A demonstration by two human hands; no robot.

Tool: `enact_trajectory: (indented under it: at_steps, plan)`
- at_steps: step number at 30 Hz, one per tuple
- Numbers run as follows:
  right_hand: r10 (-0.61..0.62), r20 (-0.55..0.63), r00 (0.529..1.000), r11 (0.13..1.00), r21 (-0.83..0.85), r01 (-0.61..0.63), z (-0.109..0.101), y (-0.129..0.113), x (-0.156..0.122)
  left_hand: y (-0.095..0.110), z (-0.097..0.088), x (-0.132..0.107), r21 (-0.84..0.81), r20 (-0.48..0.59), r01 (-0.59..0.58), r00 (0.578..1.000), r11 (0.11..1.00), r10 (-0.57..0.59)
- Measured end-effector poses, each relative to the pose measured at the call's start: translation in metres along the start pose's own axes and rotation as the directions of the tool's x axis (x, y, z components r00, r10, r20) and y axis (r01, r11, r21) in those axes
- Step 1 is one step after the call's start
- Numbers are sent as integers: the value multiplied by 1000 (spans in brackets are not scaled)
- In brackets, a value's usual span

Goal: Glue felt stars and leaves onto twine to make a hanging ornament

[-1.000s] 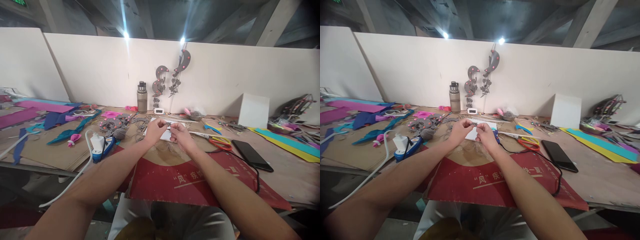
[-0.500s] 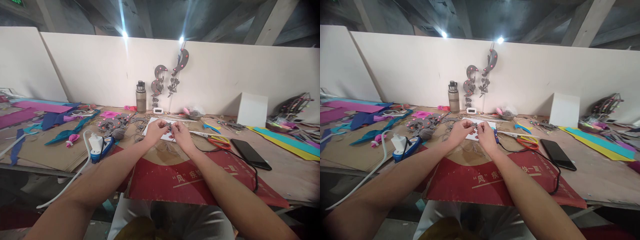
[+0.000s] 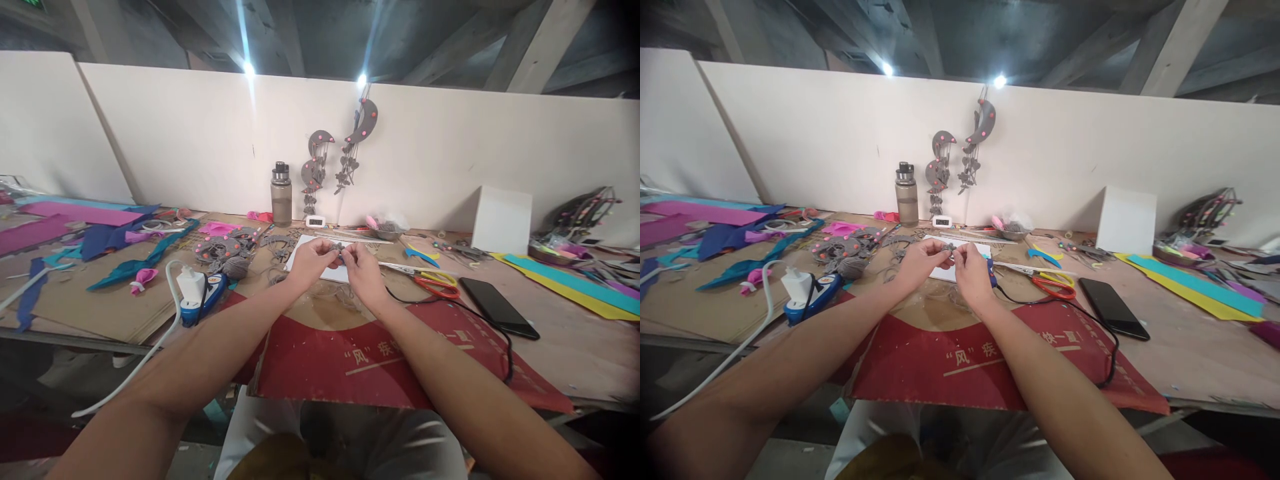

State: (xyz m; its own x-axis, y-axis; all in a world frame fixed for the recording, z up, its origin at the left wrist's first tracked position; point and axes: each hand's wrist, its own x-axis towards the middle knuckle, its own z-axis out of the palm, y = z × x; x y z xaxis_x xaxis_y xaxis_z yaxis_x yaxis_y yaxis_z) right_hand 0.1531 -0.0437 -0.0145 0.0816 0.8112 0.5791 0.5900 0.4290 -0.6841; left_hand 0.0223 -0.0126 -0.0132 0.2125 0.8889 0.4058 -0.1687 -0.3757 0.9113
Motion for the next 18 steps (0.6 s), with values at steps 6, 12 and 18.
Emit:
enact_trajectory:
  at_steps: [6, 12, 18]
  plan:
    - [-2, 3, 1000, 998, -56, 2, -1, -2, -2, -1, 0, -1, 10, 0, 3, 1000, 1000, -3]
    - [-18, -6, 1000, 988, -152, 17, -2, -3, -2, -3, 0, -1, -31, 4, -2, 1000, 1000, 2]
    - [-20, 4, 1000, 981, -193, 21, -3, -4, -2, -2, 1, -1, -47, 4, 5, 1000, 999, -5]
